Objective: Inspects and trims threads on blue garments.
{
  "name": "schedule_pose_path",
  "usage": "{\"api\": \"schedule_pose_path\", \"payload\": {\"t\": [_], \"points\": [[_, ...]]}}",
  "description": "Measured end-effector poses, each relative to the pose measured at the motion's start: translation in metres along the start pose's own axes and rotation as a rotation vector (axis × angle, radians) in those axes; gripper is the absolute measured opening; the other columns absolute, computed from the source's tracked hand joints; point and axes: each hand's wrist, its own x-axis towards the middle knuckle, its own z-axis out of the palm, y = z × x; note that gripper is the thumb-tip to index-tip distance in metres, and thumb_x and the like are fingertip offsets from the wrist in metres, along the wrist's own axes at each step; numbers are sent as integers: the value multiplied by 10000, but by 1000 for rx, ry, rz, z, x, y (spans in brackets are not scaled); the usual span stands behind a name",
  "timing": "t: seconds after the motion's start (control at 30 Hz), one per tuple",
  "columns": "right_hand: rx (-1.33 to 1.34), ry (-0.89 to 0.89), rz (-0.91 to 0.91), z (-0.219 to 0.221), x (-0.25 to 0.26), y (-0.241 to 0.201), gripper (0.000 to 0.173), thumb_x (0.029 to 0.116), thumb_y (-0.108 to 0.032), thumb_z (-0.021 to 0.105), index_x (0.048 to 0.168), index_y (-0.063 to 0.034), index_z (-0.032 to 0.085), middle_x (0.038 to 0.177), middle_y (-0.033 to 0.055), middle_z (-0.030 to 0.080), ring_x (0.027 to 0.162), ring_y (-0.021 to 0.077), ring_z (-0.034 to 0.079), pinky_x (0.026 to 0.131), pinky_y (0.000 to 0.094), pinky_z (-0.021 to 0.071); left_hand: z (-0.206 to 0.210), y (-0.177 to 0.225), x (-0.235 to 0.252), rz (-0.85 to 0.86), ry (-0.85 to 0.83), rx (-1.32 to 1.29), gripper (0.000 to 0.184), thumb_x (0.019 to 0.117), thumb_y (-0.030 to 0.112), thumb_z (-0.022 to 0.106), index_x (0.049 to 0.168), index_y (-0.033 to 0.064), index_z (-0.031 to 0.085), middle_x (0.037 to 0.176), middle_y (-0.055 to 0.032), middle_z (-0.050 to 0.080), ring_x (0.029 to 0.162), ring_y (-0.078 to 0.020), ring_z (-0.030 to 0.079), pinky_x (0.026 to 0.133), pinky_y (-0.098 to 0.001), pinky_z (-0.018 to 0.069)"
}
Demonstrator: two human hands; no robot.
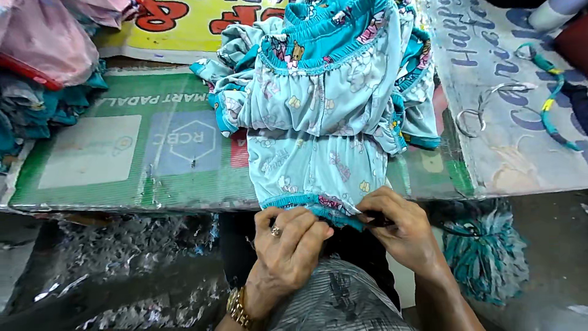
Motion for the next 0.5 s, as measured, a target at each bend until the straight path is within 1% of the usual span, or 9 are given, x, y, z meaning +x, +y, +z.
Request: {"api": "schedule_pose_path", "payload": {"t": [0.1, 0.13, 0.2, 0.27, 0.37, 0.4, 0.43, 0.47, 0.5], "points": [[96, -8, 37, -4, 0, 0, 115, 983, -137, 673, 1034, -41, 711, 989, 48, 703, 886, 6, 650, 772, 126, 539, 16, 4, 14, 24, -71, -11, 197, 1027, 332, 626, 1124, 161, 637, 1047, -41, 665, 967, -164, 607, 933, -362, 399], [109, -14, 47, -6, -1, 0, 116, 986, -136, 670, 1035, -38, 710, 992, 45, 698, 893, 4, 647, 782, 123, 539, 22, 4, 18, 35, -110, -24, 197, 1017, 314, 646, 1139, 161, 676, 1032, -44, 678, 945, -173, 607, 913, -382, 388], [107, -23, 54, -9, -1, 0, 108, 988, -124, 658, 1029, -39, 710, 993, 44, 695, 901, 13, 648, 790, 129, 542, 30, 3, 21, 56, -154, -74, 115, 1005, 217, 658, 1089, 164, 715, 984, -34, 700, 905, -171, 614, 891, -401, 382], [111, -55, 48, -13, -3, 2, 118, 1009, -144, 634, 1022, -47, 701, 983, 43, 687, 894, 16, 642, 784, 135, 536, 28, 6, 17, 82, -115, -137, 80, 1003, 188, 654, 1062, 158, 699, 946, -31, 679, 884, -167, 609, 909, -392, 402], [157, -82, 31, -17, -7, 6, 157, 1036, -165, 601, 1024, -30, 680, 967, 59, 673, 886, 26, 635, 776, 145, 529, 9, 19, 4, 124, -78, -228, 89, 1014, 218, 635, 1078, 157, 639, 926, -22, 607, 896, -162, 586, 977, -383, 409], [184, -73, 22, -19, -7, 6, 162, 1040, -166, 598, 1021, -22, 668, 966, 59, 666, 895, 21, 629, 783, 137, 524, 4, 23, 0, 89, -97, -285, 99, 1025, 243, 624, 1081, 161, 621, 937, -9, 613, 910, -140, 599, 980, -353, 424], [208, -62, 14, -21, -6, 5, 168, 1045, -175, 594, 1015, -20, 653, 967, 54, 657, 911, 10, 621, 799, 123, 516, 1, 27, -3, 7, -129, -371, 130, 1054, 283, 580, 1064, 159, 616, 935, 5, 648, 911, -109, 634, 956, -308, 465], [221, -50, 3, -24, -5, 2, 168, 1047, -184, 592, 1010, -27, 639, 971, 45, 649, 931, 1, 616, 818, 113, 510, 2, 32, -4, -128, -177, -510, 233, 1078, 325, 526, 1074, 125, 646, 947, -2, 696, 911, -90, 674, 908, -267, 520], [219, -40, -19, -26, -3, -2, 167, 1050, -192, 591, 1009, -34, 624, 976, 40, 645, 947, -3, 616, 833, 108, 508, 2, 37, -3, -314, -243, -692, 345, 1088, 361, 485, 1123, 69, 664, 991, -28, 741, 928, -91, 715, 866, -249, 578]]}}
